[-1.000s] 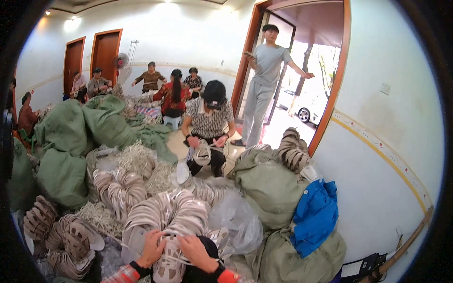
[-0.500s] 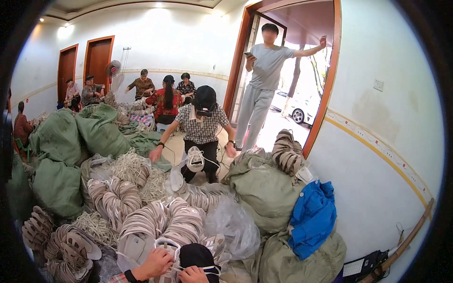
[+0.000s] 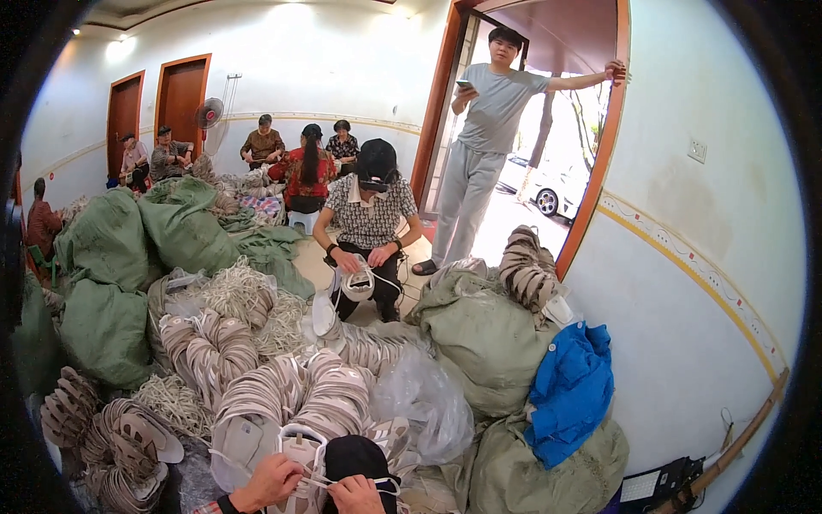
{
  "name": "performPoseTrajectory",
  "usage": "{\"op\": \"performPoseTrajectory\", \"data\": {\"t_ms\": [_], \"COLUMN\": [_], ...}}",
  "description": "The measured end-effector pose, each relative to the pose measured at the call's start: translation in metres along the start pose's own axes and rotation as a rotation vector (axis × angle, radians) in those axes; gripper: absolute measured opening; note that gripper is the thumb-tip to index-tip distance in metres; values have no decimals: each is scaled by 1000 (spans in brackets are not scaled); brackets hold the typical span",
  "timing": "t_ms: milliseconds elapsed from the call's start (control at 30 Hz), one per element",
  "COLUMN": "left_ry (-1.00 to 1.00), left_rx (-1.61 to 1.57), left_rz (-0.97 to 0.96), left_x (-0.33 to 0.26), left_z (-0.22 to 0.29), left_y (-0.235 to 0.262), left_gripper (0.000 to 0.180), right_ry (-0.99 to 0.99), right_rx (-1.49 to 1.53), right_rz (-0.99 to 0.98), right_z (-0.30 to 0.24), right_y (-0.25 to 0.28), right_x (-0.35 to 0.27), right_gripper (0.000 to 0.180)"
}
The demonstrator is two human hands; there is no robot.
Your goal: Lacing pairs of athletic shoes from large bundles and piles.
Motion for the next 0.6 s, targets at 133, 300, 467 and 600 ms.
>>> {"op": "performPoseTrajectory", "data": {"t_ms": [133,300,467,600], "left_ry": [50,125,191,229], "left_rx": [-41,-111,-225,-256], "left_rz": [44,-30,-78,-154], "left_x": [-7,-3,20,17], "left_z": [10,-22,-18,-19], "left_y": [8,-27,-9,-11], "left_gripper": [7,14,8,11], "right_ry": [-45,63,-59,-74], "right_rx": [-2,-179,-69,-36], "right_rz": [-56,-75,12,-45], "right_z": [-1,28,32,32], "right_y": [2,-4,26,4], "right_x": [-4,2,18,18], "right_gripper": [9,1,11,10]}}
Point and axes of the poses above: each hand's wrist, its own x-axis towards the middle knuckle, its own y-axis out of the back of the hand, z = x × y, the point moved 6 cm from there along x, towards the middle knuckle, and after that the axes turned 9 degrees about x, right-handed, at the moved point
